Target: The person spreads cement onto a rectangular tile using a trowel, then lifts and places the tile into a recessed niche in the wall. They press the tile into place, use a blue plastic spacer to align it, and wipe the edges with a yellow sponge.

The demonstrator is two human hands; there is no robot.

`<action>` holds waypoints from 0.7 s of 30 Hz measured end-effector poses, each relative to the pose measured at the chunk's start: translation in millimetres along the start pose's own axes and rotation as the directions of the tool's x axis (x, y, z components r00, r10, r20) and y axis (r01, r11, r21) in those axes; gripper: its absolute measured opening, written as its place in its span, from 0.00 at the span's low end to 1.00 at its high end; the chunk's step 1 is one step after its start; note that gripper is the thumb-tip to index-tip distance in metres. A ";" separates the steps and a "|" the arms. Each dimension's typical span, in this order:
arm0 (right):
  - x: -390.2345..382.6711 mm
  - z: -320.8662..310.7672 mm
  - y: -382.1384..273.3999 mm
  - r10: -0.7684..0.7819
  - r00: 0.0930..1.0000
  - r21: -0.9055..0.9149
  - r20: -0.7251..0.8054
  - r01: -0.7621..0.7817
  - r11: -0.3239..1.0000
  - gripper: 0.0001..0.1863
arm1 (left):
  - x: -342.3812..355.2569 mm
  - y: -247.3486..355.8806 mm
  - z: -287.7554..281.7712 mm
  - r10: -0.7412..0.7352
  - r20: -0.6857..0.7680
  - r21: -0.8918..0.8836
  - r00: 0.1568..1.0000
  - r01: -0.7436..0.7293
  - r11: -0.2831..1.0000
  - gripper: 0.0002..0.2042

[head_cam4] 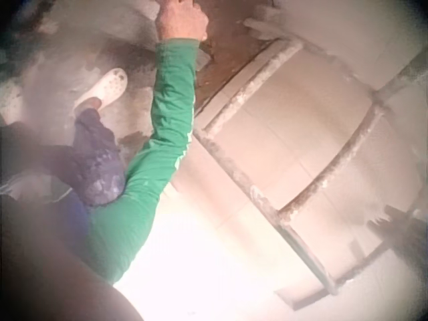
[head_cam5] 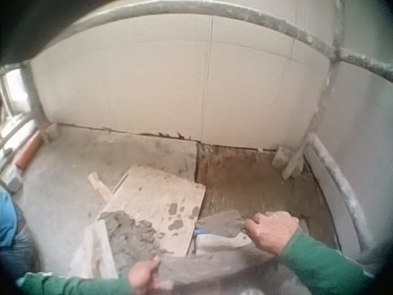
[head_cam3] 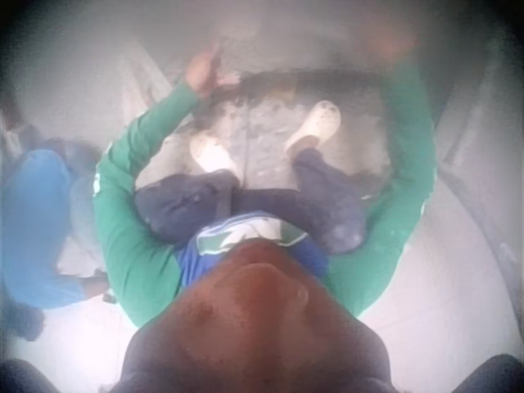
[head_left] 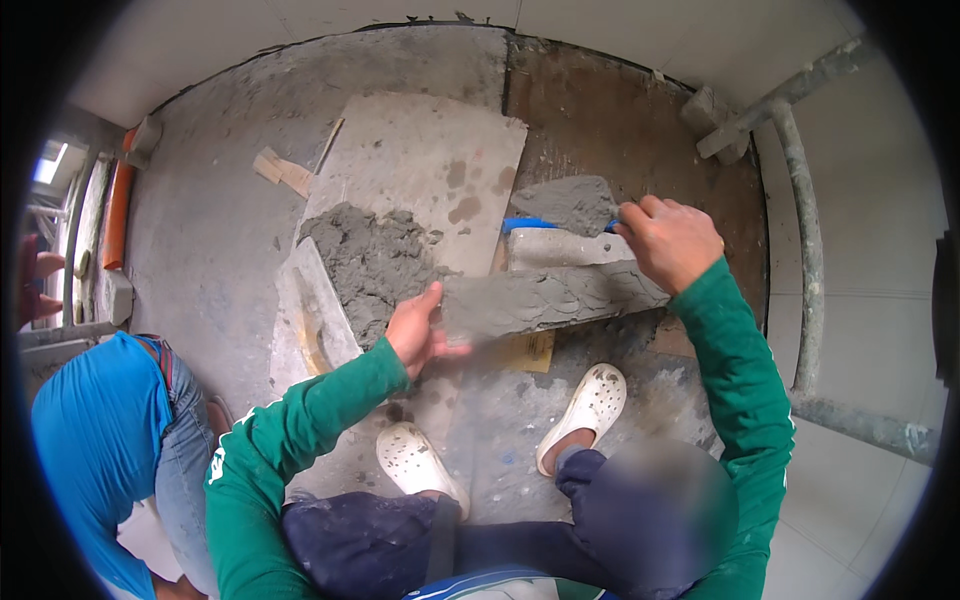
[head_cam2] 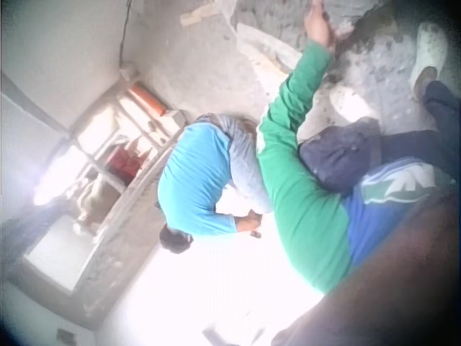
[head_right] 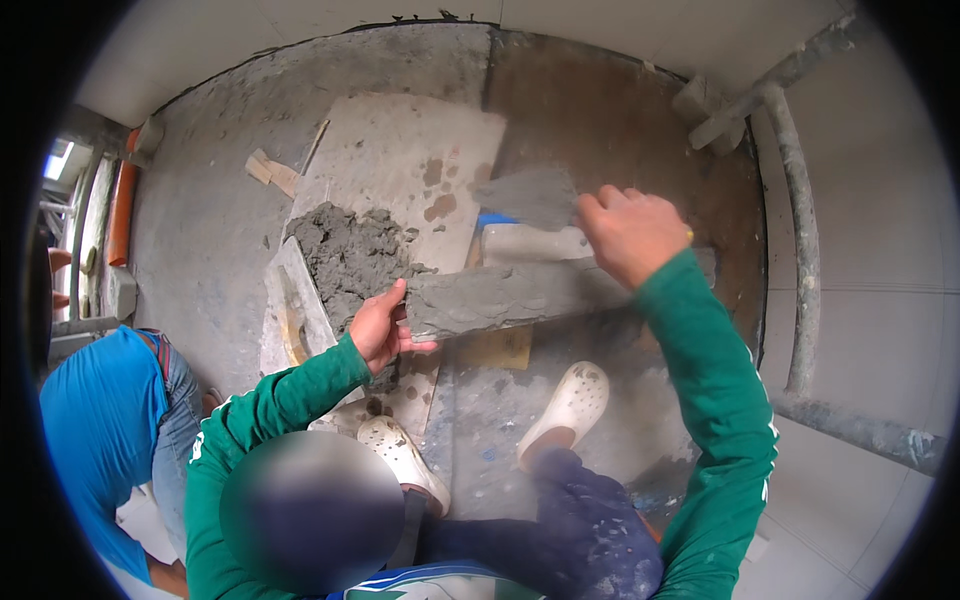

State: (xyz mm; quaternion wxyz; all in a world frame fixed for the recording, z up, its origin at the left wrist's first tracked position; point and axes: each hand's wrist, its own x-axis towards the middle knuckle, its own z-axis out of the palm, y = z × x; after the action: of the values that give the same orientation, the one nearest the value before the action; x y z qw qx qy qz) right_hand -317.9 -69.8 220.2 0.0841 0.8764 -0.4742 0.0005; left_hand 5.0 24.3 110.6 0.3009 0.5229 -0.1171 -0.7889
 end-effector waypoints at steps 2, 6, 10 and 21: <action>17.4 11.9 2.5 -0.037 0.985 -0.076 0.170 0.051 0.996 0.12 | -3.9 1.2 4.4 0.010 0.026 0.002 1.000 -0.010 1.000 0.26; 71.0 -15.9 -23.5 0.007 0.778 -0.139 0.628 0.103 0.985 0.13 | -11.2 0.6 6.9 0.023 0.020 0.011 1.000 -0.023 1.000 0.26; 92.0 -12.8 -29.4 0.025 0.711 -0.116 0.703 0.079 0.990 0.14 | -10.5 -3.2 0.9 0.004 0.054 0.001 0.999 -0.004 1.000 0.26; 122.2 16.4 -13.3 -0.213 0.491 0.272 0.845 -0.051 0.961 0.14 | -10.7 -9.3 -1.2 0.001 0.027 0.012 1.000 -0.002 1.000 0.26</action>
State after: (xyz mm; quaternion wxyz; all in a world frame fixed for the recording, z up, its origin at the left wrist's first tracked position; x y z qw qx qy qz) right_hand -240.9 -166.6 211.9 -0.2816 0.7817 -0.4052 -0.3814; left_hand 5.7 38.2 113.5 0.2967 0.5139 -0.1262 -0.7949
